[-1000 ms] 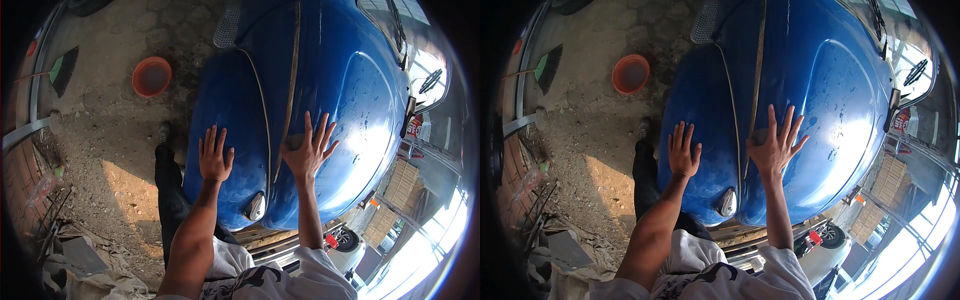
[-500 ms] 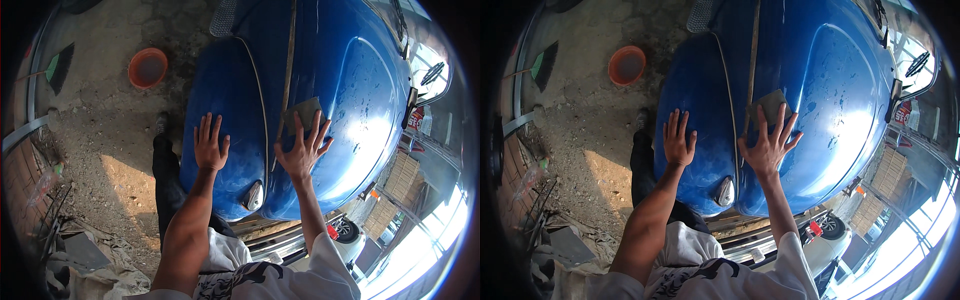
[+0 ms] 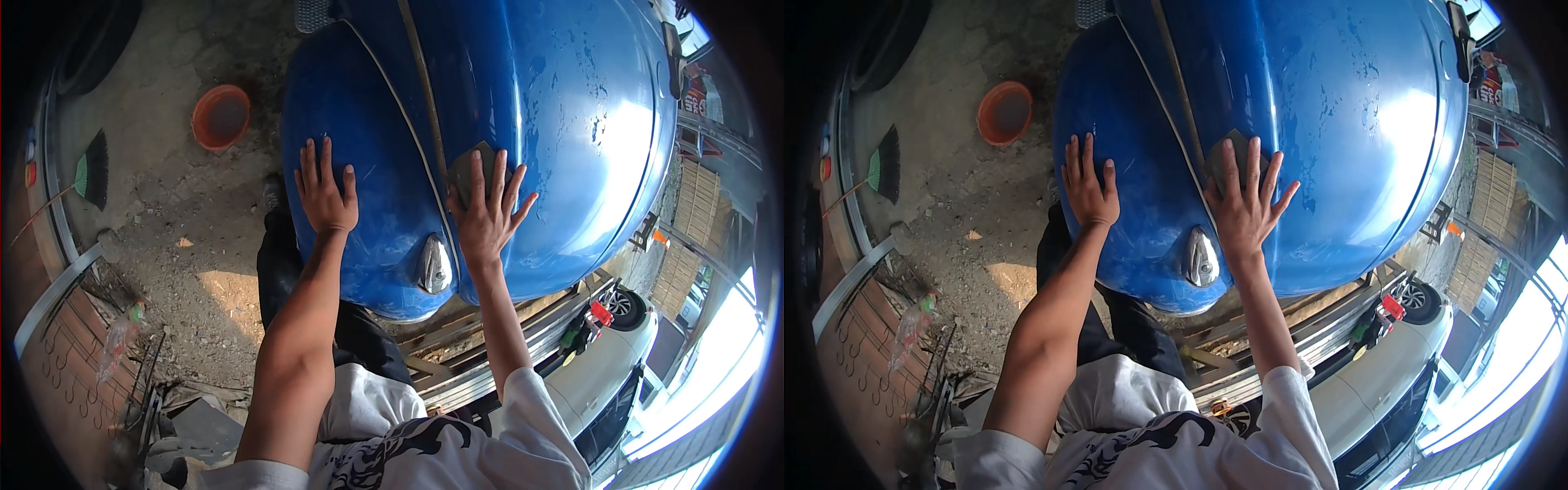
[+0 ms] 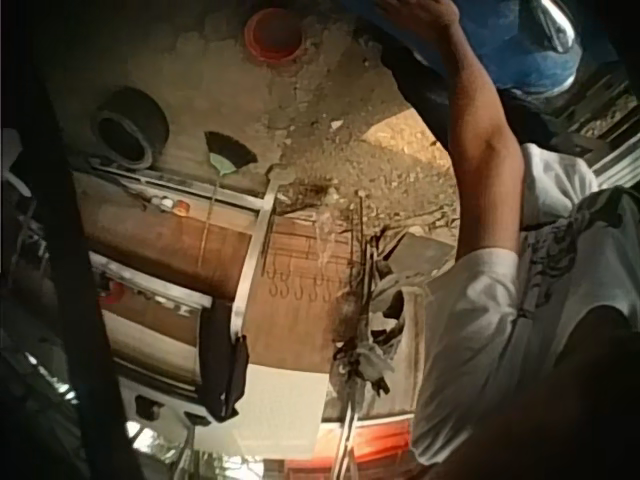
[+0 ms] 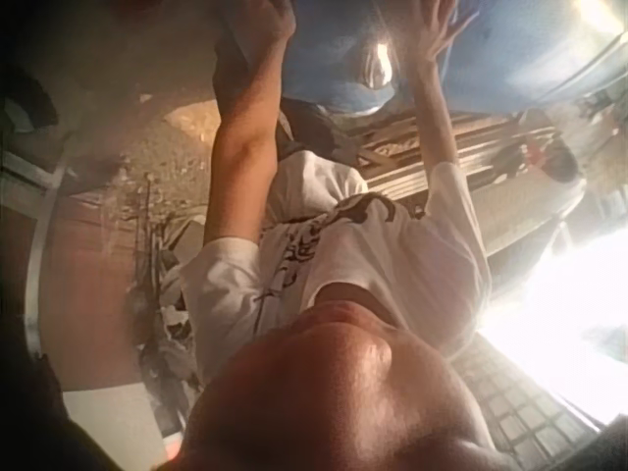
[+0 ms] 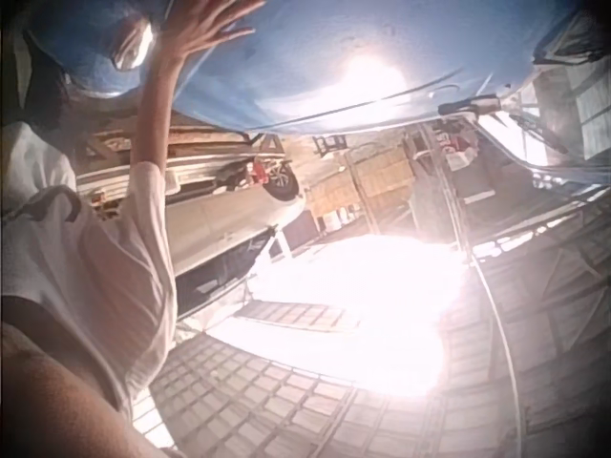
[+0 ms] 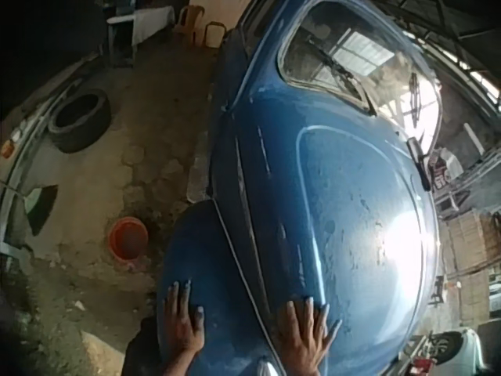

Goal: The person dips sandpaper into a bucket of water and sands the exterior panels of a car by hand.

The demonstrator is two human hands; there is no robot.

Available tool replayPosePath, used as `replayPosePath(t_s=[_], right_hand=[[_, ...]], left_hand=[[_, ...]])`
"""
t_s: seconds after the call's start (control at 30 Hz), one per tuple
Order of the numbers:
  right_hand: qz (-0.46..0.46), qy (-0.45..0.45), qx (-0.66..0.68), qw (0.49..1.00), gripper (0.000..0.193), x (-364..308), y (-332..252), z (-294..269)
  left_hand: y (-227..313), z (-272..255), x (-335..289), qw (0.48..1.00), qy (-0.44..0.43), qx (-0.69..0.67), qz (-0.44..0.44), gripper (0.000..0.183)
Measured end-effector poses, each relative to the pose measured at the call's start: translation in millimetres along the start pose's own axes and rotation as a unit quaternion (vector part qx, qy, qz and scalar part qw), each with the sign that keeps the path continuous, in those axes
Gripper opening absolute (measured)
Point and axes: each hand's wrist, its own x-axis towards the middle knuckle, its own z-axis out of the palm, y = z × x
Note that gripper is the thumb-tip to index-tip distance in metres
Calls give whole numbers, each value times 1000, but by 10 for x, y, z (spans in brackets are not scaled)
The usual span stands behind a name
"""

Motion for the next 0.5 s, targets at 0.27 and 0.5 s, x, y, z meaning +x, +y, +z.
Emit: replayPosePath(t_s=[0.27,0.5], right_hand=[[68,-31,-18,997,70,-1604,369,382],[146,-13,-47,988,51,-2520,589,425]], left_hand=[[-89,14,15,1000,9,0,17,56],[-22,149,18,999,16,-13,26,59]])
